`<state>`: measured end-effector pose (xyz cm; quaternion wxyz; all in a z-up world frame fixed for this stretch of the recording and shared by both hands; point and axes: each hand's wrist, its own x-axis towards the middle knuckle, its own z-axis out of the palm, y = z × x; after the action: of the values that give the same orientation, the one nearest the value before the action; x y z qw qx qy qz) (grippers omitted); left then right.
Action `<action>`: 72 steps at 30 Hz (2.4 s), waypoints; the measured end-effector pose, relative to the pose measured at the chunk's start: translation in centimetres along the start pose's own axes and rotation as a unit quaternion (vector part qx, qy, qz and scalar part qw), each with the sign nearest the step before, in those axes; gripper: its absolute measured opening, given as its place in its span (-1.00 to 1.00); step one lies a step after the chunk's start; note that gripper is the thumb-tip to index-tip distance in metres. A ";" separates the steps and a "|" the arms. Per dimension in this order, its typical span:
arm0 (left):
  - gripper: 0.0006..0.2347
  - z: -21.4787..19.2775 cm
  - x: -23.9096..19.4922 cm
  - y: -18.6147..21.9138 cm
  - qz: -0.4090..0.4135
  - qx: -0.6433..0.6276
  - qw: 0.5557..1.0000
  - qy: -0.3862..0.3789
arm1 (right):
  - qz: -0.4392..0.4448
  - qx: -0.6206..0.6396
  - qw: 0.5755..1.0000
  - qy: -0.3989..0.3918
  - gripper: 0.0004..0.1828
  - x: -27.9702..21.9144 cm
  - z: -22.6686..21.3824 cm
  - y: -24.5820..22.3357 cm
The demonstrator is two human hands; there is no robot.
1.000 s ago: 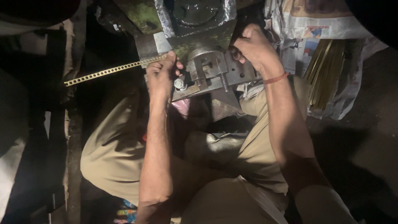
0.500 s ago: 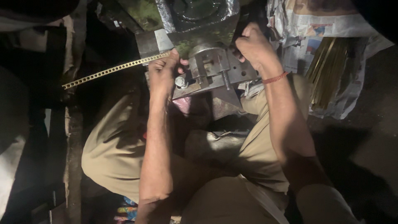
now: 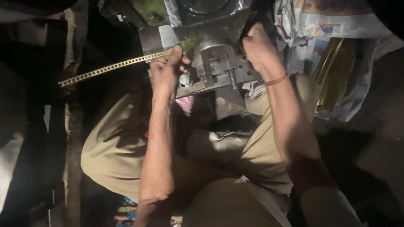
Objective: The person feeds a metal strip into a punch press machine and operates a manual lever to stamp the metal.
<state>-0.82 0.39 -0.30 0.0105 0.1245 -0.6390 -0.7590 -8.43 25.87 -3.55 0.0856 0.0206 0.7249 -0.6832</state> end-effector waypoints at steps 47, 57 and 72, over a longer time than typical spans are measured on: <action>-0.74 0.0 -0.8 -1.2 0.101 0.012 0.994 0.028 | -0.188 -0.556 0.806 0.075 -0.65 -19.9 -31.8 24.3; -0.70 -0.3 -0.2 -2.0 0.109 -0.032 0.992 0.050 | -0.048 -0.383 0.912 0.138 -0.71 -19.8 -30.9 24.3; -0.68 -0.8 -0.1 -2.4 0.128 0.006 0.990 0.053 | 0.236 -0.274 0.910 0.203 -0.85 -17.2 -30.4 20.4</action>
<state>-0.20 0.03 -2.72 0.1406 0.0824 -0.6528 -0.7398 8.53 58.90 -19.47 0.0975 0.3055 0.8593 -0.3985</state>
